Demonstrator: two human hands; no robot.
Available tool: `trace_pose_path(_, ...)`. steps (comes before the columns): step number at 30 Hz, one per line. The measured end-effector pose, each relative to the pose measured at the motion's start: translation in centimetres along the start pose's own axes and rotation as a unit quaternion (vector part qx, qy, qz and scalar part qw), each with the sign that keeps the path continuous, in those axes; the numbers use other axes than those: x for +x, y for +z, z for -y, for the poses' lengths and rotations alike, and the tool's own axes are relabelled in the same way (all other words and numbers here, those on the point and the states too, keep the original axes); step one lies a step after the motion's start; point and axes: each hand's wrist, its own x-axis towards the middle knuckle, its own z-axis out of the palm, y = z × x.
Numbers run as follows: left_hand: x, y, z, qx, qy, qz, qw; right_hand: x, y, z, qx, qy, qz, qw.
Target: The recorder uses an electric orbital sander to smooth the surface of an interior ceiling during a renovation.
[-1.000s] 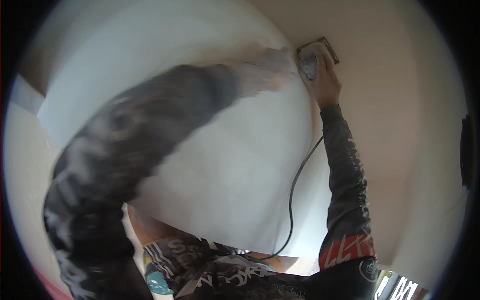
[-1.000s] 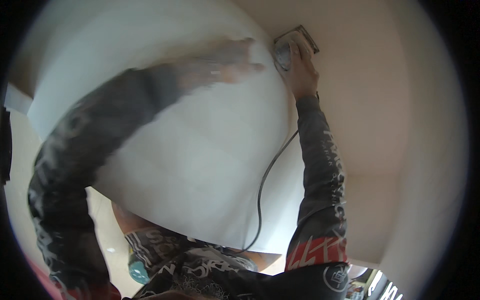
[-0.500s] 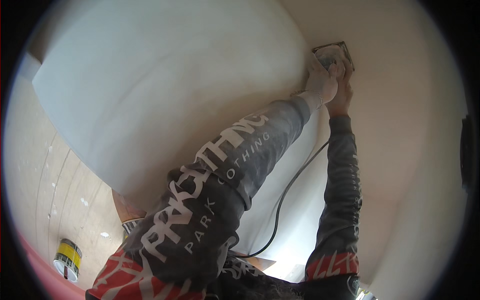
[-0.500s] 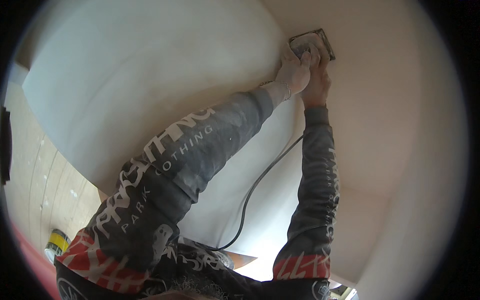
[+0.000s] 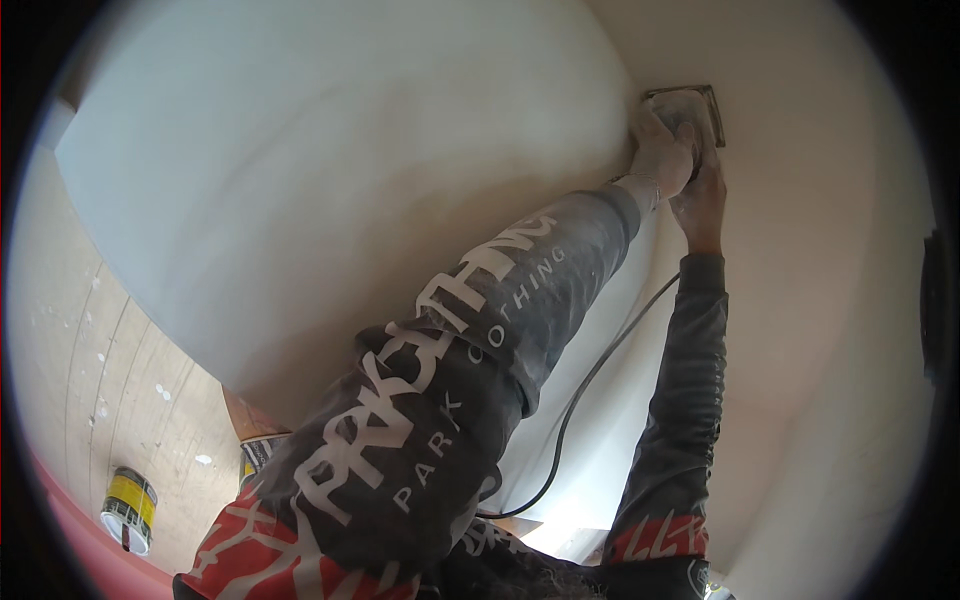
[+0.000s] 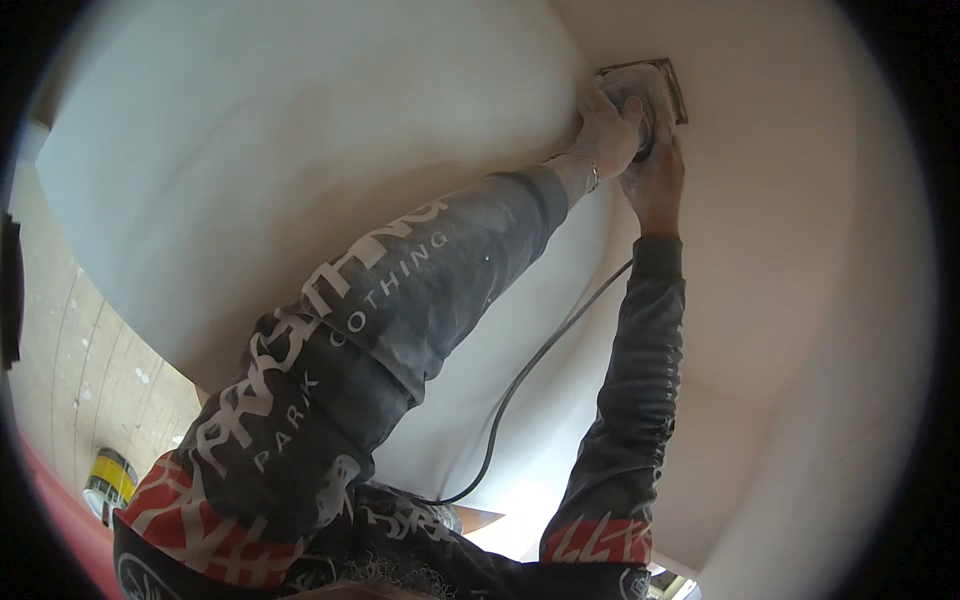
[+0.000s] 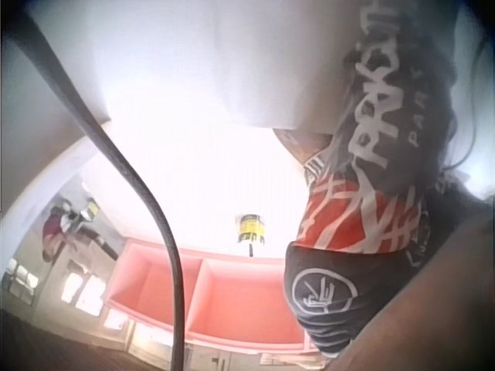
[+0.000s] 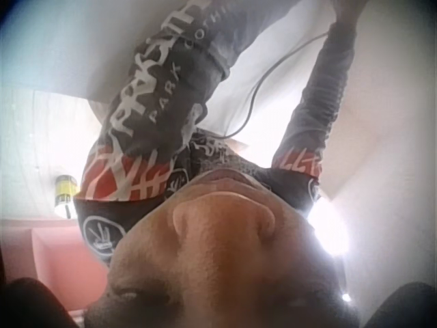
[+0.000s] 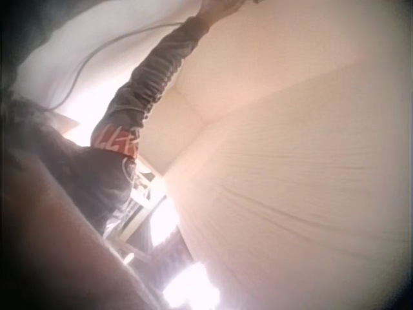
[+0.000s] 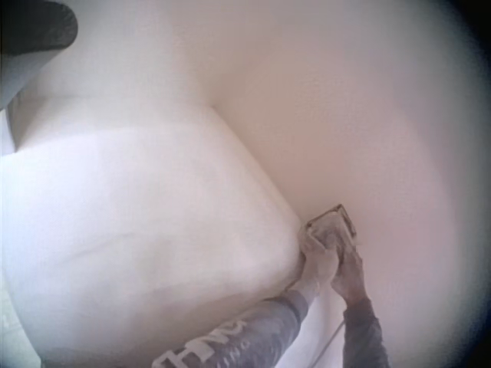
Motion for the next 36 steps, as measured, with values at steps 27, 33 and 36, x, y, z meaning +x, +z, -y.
trace_pose_path(27,5.3,-5.6,-7.5,-0.133,0.057,-0.233,0.962,9.9,2.2,6.6,0.036,-0.134,-0.046,0.989)
trace_pose_path(33,6.3,-6.6,-8.1,-0.166,0.088,-0.226,0.956,12.1,2.9,8.0,0.053,-0.174,-0.078,0.98)
trace_pose_path(36,7.9,-7.0,-8.6,-0.187,0.125,-0.278,0.934,13.6,3.2,8.6,0.036,-0.193,-0.097,0.976)
